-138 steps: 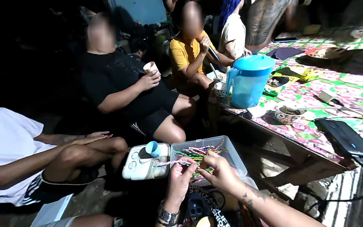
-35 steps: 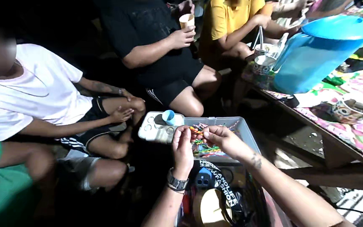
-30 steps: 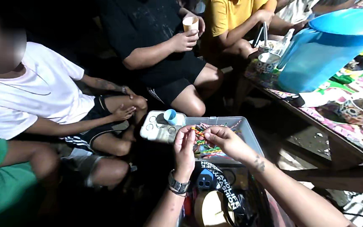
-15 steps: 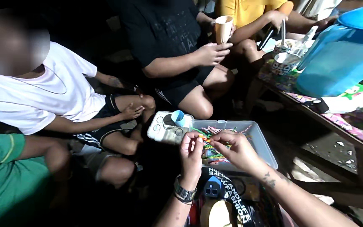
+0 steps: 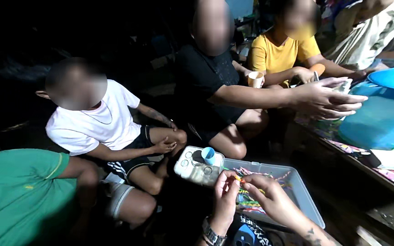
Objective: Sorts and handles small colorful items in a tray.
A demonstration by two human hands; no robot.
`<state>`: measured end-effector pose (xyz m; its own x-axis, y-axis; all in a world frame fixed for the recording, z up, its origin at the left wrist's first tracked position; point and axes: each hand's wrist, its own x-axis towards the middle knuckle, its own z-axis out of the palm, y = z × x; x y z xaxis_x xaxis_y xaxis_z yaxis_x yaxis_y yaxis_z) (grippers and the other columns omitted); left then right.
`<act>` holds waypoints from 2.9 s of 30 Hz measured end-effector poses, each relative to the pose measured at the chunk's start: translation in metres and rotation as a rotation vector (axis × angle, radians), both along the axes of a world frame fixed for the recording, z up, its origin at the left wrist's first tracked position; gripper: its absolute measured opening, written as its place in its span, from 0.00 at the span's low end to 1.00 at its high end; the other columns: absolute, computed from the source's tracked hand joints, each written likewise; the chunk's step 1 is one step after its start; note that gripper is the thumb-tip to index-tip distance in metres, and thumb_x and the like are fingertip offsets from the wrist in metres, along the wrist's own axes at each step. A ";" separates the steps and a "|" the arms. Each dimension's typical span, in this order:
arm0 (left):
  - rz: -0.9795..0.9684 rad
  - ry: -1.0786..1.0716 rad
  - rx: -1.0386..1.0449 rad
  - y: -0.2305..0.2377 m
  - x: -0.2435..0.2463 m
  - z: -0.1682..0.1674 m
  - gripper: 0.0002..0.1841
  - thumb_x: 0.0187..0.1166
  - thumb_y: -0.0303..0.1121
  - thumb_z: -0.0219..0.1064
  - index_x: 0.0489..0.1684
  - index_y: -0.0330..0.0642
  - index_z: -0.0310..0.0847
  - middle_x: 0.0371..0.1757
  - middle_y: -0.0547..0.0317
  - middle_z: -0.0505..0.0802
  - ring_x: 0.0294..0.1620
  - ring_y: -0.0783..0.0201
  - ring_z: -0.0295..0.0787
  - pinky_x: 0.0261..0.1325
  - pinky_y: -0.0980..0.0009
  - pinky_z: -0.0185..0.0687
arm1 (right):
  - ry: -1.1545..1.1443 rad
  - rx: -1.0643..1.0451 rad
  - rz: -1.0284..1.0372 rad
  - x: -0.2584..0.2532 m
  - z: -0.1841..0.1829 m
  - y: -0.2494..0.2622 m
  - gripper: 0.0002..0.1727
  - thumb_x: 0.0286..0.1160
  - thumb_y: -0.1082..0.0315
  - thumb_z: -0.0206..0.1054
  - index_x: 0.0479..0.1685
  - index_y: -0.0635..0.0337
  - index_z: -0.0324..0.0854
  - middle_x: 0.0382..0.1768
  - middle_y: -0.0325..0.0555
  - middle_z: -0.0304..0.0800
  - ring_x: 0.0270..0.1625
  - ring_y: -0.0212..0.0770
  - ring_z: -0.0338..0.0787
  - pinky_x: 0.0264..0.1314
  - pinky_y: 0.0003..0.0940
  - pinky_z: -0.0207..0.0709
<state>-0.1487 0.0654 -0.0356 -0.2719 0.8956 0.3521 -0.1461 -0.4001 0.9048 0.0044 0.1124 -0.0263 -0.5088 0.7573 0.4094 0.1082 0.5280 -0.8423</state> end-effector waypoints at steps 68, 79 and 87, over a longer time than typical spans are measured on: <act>0.032 0.050 0.093 -0.006 0.001 -0.003 0.07 0.77 0.26 0.63 0.45 0.48 0.85 0.43 0.74 0.91 0.45 0.79 0.88 0.53 0.78 0.86 | 0.068 0.103 -0.017 0.001 0.002 -0.001 0.09 0.75 0.64 0.72 0.38 0.62 0.92 0.42 0.45 0.95 0.51 0.31 0.92 0.59 0.27 0.84; 0.009 0.033 0.132 -0.005 0.005 -0.003 0.08 0.75 0.26 0.72 0.48 0.44 0.86 0.44 0.71 0.93 0.45 0.77 0.90 0.53 0.77 0.88 | 0.011 0.081 0.039 0.009 0.004 -0.001 0.14 0.83 0.62 0.63 0.47 0.62 0.91 0.43 0.45 0.94 0.48 0.30 0.92 0.58 0.28 0.84; 0.029 0.065 0.095 -0.006 0.011 -0.001 0.06 0.71 0.21 0.69 0.36 0.44 0.81 0.40 0.71 0.90 0.40 0.81 0.87 0.45 0.81 0.86 | 0.051 0.137 -0.119 0.008 0.004 -0.002 0.07 0.67 0.63 0.75 0.32 0.57 0.92 0.34 0.36 0.94 0.44 0.26 0.91 0.54 0.26 0.83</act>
<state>-0.1375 0.0598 -0.0369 -0.2709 0.8493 0.4531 -0.0753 -0.4879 0.8696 0.0124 0.1099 -0.0223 -0.3952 0.7462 0.5357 0.1356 0.6242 -0.7694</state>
